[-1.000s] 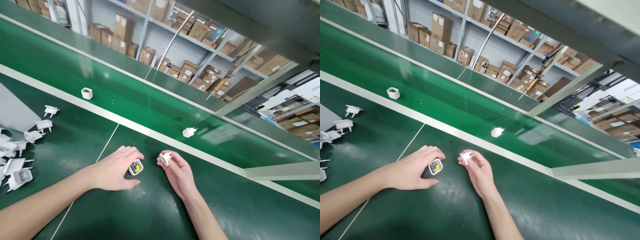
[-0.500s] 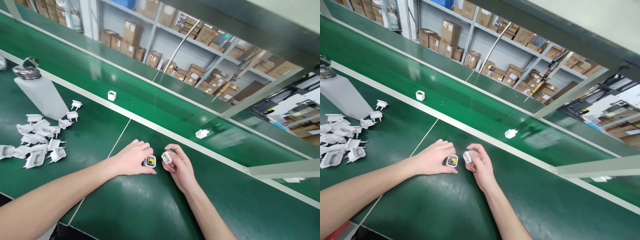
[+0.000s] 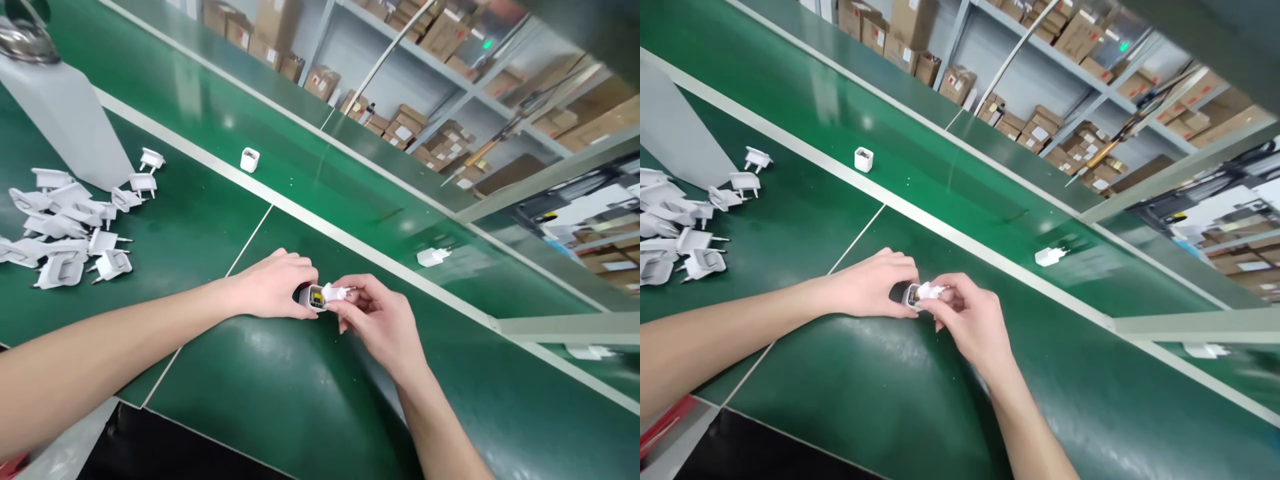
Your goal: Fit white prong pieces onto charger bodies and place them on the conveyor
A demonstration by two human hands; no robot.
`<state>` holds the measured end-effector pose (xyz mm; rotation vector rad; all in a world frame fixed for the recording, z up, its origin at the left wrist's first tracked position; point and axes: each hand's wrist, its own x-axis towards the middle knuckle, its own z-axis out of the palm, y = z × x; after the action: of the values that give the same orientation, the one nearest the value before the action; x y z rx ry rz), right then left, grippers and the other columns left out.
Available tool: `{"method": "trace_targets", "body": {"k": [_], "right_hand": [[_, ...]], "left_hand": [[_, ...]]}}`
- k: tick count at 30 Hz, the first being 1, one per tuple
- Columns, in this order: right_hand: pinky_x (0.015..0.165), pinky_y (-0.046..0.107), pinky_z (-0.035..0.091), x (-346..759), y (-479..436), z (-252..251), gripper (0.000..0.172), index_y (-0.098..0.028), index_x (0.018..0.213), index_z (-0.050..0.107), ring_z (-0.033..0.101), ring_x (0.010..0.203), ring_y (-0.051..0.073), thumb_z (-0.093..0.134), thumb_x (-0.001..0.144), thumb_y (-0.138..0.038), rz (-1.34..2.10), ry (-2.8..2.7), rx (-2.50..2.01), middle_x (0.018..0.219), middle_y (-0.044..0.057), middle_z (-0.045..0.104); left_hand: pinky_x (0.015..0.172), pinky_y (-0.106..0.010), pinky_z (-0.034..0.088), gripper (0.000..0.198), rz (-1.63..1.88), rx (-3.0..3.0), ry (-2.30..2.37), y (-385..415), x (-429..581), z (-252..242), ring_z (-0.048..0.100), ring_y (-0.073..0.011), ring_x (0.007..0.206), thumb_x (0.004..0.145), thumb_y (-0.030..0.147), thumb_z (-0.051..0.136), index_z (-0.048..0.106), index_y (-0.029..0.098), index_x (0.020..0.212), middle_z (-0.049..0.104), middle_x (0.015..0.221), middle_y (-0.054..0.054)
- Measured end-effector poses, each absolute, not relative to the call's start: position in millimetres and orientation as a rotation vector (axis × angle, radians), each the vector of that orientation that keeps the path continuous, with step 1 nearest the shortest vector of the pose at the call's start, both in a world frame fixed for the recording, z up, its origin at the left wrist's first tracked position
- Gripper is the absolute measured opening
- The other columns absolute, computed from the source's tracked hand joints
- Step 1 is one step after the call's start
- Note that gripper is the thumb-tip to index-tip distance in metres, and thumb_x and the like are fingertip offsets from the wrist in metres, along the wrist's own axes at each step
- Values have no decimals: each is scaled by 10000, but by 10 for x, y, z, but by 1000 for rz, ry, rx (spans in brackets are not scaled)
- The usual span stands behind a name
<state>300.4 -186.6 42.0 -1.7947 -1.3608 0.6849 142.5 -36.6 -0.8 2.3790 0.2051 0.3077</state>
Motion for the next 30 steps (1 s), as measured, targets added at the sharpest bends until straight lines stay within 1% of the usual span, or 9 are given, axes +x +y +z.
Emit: {"method": "trace_targets", "body": {"k": [2,4,8,11,15,21,25,30], "right_hand": [[515,250,452,3022,-1860,362,223,-212,937,687,572,466,117,760,919,-421,444,-1602,-1804,617,-27,665],[554,250,449,3049,-1851,322,173,-217,975,677,581,507,119,681,987,-389,285,-1806,-1782,665,-17,688],[613,258,454,3085,-1828,328,127,-218,1013,646,619,627,145,587,1043,-326,126,-2054,-1732,813,25,725],[620,264,441,3086,-1811,350,109,-214,1003,640,596,640,152,579,1044,-294,32,-2109,-1714,812,31,699],[618,264,432,3070,-1795,318,68,-211,1007,629,584,649,151,594,1036,-262,38,-2089,-1713,806,26,676],[612,274,437,3055,-1812,257,93,-231,1002,646,619,637,155,601,1034,-306,11,-1982,-1770,812,24,701],[603,281,420,3052,-1813,267,71,-228,995,652,585,609,157,609,1026,-276,-51,-2065,-1748,755,18,671],[606,277,421,3068,-1781,291,37,-225,1011,624,563,631,157,593,1029,-236,-1,-2108,-1726,777,20,645]], "left_hand": [[829,-329,338,311,296,2369,199,-351,1423,-16,575,-200,901,855,454,751,618,182,922,624,918,3],[837,-333,338,306,286,2363,194,-339,1421,-20,575,-201,912,857,447,750,616,180,922,625,921,3],[839,-333,338,296,295,2365,185,-331,1419,-35,572,-198,910,850,421,761,614,178,933,622,923,2],[827,-331,332,304,325,2372,171,-329,1423,-61,558,-189,879,853,438,754,612,178,919,612,906,4],[824,-330,330,294,357,2386,168,-323,1428,-90,550,-181,862,863,434,737,612,171,899,603,889,5],[820,-331,329,297,354,2401,168,-318,1424,-89,555,-175,841,879,441,726,616,166,899,604,878,7],[813,-333,329,307,367,2422,174,-321,1424,-90,557,-178,838,871,449,736,615,168,890,601,872,7],[809,-338,336,319,400,2426,167,-326,1431,-116,565,-181,833,889,474,712,615,170,891,603,864,5]]}}
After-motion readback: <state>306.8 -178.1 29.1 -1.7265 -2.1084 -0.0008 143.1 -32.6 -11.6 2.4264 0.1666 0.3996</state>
